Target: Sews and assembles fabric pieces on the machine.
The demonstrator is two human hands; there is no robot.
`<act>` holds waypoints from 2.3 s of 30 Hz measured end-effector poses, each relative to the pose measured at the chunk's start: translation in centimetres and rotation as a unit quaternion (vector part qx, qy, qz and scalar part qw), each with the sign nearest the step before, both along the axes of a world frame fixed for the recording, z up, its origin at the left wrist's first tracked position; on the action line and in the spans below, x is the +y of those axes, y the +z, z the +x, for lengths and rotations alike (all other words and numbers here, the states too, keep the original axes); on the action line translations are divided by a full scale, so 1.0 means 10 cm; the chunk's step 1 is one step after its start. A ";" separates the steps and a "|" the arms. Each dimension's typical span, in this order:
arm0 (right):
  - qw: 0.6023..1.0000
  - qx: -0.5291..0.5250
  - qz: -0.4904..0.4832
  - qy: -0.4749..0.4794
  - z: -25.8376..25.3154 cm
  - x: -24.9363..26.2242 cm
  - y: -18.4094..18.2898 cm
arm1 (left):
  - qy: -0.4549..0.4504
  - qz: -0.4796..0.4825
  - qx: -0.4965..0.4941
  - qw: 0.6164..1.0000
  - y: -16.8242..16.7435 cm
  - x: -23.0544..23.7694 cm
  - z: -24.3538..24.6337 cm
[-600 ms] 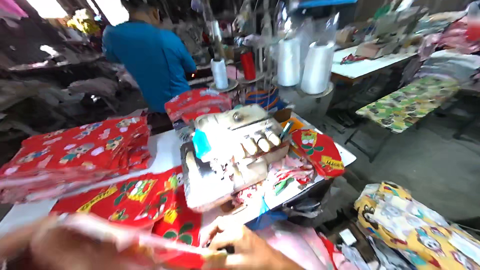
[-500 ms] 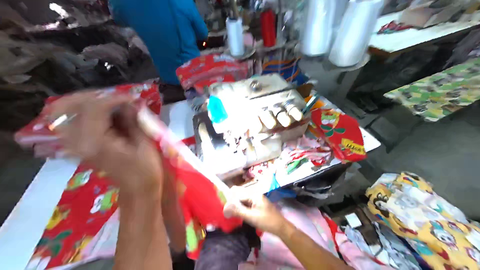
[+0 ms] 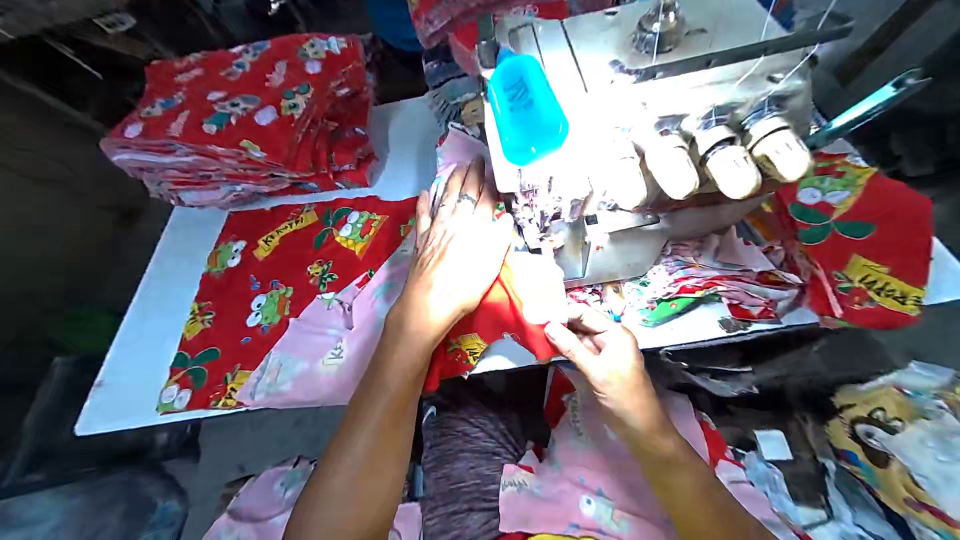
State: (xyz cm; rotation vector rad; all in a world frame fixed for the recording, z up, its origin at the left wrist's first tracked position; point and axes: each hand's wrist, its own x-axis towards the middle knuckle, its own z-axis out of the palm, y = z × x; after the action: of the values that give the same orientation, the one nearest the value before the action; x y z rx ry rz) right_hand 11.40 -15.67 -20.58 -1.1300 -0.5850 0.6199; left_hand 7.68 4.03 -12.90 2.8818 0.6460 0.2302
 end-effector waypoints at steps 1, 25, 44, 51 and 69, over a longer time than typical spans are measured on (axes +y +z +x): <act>1.000 0.000 0.003 -0.010 0.01 -0.01 -0.01 | 0.005 0.000 0.005 1.000 0.01 0.03 0.05; 0.988 -0.065 -0.111 0.081 -0.27 -0.58 -0.31 | 0.058 -0.194 -0.214 0.956 -0.08 0.28 -1.51; 0.984 -0.055 0.039 0.166 -0.36 -0.15 0.12 | -0.112 -0.393 -0.193 0.892 0.44 -0.51 -1.37; 0.999 0.028 0.036 -0.015 -0.28 0.04 0.10 | -0.172 -0.085 -0.150 0.970 0.28 -0.28 -1.04; 0.998 0.036 0.049 0.004 -0.21 -0.11 0.14 | -0.245 -0.011 -0.170 0.954 0.39 -0.13 -0.64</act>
State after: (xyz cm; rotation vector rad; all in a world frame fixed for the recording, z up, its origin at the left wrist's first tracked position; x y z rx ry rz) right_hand 9.31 -16.80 -19.20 -1.0103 -0.5521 0.6299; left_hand 1.24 2.69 -9.04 2.7663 -0.1271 0.6155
